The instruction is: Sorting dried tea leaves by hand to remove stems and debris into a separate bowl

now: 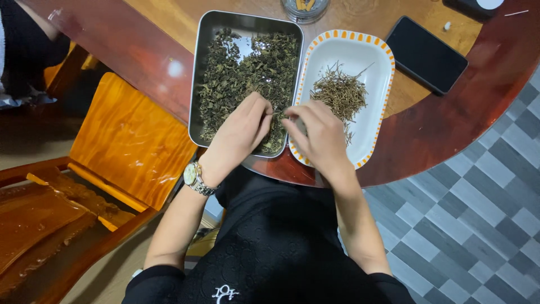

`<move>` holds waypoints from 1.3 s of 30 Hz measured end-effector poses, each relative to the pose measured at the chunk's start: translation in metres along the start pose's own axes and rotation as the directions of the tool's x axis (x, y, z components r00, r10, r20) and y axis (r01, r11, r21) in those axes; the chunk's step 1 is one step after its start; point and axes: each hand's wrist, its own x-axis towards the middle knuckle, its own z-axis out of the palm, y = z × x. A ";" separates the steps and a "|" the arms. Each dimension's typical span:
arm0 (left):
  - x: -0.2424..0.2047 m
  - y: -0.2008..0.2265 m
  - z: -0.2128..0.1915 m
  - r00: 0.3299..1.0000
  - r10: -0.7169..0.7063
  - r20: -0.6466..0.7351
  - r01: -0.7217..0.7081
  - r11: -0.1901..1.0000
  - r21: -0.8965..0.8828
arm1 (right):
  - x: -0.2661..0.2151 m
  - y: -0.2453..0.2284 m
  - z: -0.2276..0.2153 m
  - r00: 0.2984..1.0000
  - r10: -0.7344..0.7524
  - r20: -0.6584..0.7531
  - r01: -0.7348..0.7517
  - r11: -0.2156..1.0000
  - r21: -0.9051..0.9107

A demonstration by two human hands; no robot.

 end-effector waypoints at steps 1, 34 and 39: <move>-0.003 -0.001 0.002 1.000 -0.001 -0.002 0.001 1.000 0.001 | 0.001 -0.001 0.005 1.000 -0.002 0.000 0.002 1.000 0.001; 0.044 -0.014 0.052 0.991 -0.135 -0.010 0.125 0.889 0.440 | -0.047 0.030 -0.029 0.980 0.132 -0.152 -0.142 0.988 -0.056; 0.046 -0.020 0.051 0.997 -0.076 -0.017 0.075 0.888 0.454 | -0.048 0.029 -0.030 0.978 0.143 -0.151 -0.153 0.987 -0.052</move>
